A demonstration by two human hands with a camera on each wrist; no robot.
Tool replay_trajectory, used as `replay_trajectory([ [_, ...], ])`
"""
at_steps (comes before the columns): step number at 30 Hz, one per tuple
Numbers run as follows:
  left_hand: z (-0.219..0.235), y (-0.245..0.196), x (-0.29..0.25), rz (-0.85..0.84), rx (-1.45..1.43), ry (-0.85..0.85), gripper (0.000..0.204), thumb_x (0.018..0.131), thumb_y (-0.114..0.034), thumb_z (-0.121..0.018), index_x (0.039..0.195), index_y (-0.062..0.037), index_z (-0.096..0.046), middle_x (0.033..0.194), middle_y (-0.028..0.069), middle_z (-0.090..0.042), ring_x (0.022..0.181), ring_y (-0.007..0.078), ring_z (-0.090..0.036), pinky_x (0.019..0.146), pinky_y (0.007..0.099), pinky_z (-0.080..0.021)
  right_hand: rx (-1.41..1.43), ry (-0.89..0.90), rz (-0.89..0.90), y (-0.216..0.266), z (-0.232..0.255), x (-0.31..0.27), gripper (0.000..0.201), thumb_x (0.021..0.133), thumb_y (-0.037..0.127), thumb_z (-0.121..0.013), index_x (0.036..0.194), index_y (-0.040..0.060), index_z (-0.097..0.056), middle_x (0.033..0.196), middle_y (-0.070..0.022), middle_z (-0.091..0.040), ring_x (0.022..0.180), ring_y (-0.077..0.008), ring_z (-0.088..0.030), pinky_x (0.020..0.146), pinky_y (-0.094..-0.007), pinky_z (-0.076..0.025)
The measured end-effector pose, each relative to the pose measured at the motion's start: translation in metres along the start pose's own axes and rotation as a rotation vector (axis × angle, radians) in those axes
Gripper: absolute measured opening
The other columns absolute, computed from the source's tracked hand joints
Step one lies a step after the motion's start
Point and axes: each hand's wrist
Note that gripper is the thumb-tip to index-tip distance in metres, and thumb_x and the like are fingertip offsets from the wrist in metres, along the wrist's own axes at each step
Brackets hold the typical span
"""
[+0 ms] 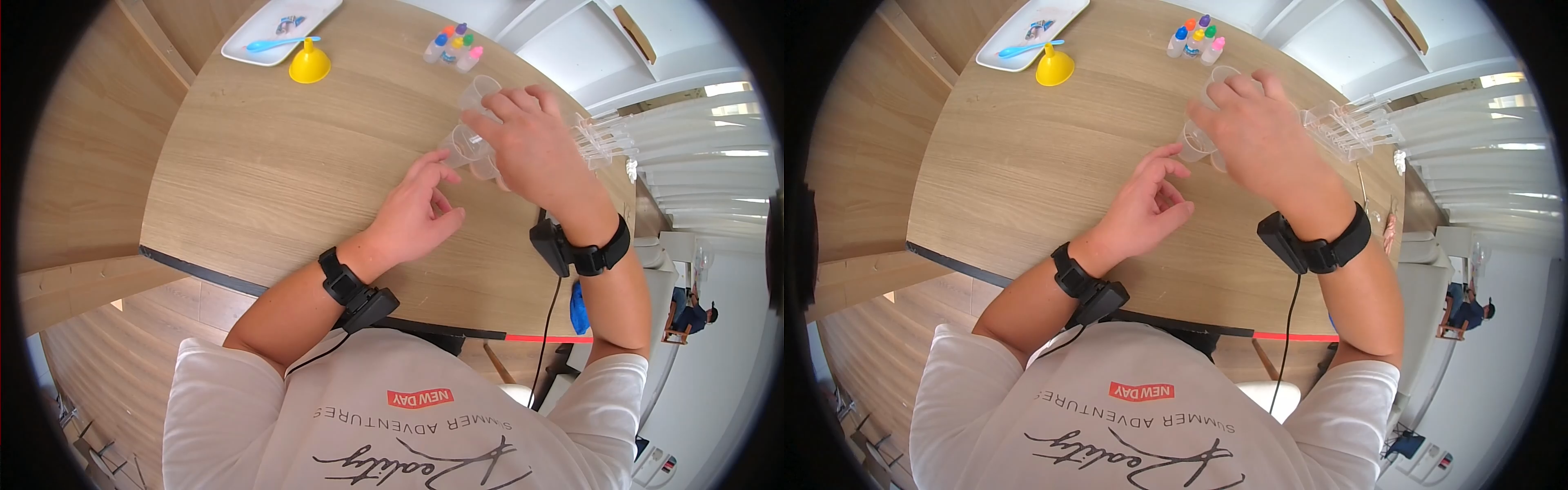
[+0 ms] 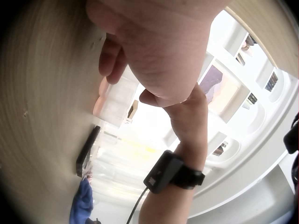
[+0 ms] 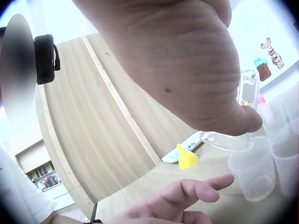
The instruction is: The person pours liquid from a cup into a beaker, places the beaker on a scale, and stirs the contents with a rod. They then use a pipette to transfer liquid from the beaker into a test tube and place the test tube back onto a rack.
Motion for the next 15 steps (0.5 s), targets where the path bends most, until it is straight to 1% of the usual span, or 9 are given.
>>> replay_trajectory([
  [3, -0.0004, 0.0006, -0.0001, 0.002, -0.003, -0.002, 0.039, 0.086, -0.007, -0.069, 0.120, -0.0064, -0.051, 0.152, 0.0172, -0.034, 0.085, 0.0145, -0.064, 0.070, 0.0264, -0.055, -0.008, 0.033, -0.007, 0.0008, 0.0044, 0.0023, 0.045, 0.066, 0.008, -0.078, 0.110, 0.0125, -0.069, 0.101, -0.0051, -0.061, 0.107, -0.0235, -0.056, 0.100, -0.0437, -0.039],
  [7, -0.0007, 0.0016, 0.0001, -0.001, -0.010, -0.004, 0.039, 0.086, -0.006, -0.070, 0.120, -0.0065, -0.051, 0.152, 0.0170, -0.034, 0.085, 0.0138, -0.064, 0.070, 0.0260, -0.055, 0.024, 0.017, -0.017, -0.0013, 0.0060, 0.0033, 0.044, 0.068, 0.008, -0.077, 0.110, 0.0122, -0.069, 0.102, -0.0053, -0.061, 0.107, -0.0236, -0.057, 0.100, -0.0436, -0.039],
  [9, -0.0006, 0.0012, 0.0000, 0.001, -0.012, -0.001, 0.039, 0.086, -0.006, -0.070, 0.120, -0.0065, -0.051, 0.152, 0.0169, -0.034, 0.085, 0.0136, -0.064, 0.070, 0.0259, -0.055, 0.022, 0.088, 0.005, -0.0013, 0.0041, 0.0024, 0.042, 0.069, 0.007, -0.076, 0.110, 0.0121, -0.070, 0.101, -0.0052, -0.062, 0.105, -0.0237, -0.057, 0.099, -0.0433, -0.039],
  [13, -0.0008, 0.0012, -0.0006, 0.002, -0.024, 0.002, 0.039, 0.086, -0.006, -0.069, 0.120, -0.0063, -0.051, 0.152, 0.0166, -0.034, 0.085, 0.0132, -0.064, 0.070, 0.0257, -0.054, 0.038, 0.043, -0.022, -0.0033, 0.0069, 0.0041, 0.040, 0.070, 0.005, -0.074, 0.109, 0.0120, -0.070, 0.100, -0.0051, -0.062, 0.104, -0.0238, -0.057, 0.096, -0.0423, -0.040],
  [15, -0.0013, 0.0024, -0.0003, -0.002, -0.031, 0.002, 0.039, 0.086, -0.005, -0.069, 0.120, -0.0062, -0.051, 0.152, 0.0165, -0.034, 0.085, 0.0130, -0.063, 0.070, 0.0256, -0.054, 0.044, 0.117, -0.040, -0.0037, 0.0078, 0.0041, 0.040, 0.070, 0.004, -0.073, 0.109, 0.0120, -0.071, 0.100, -0.0055, -0.063, 0.103, -0.0243, -0.058, 0.096, -0.0417, -0.040],
])
Point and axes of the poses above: each hand's wrist, its own x-axis towards the middle knuckle, its own z-axis out of the back of the hand, y = z × x
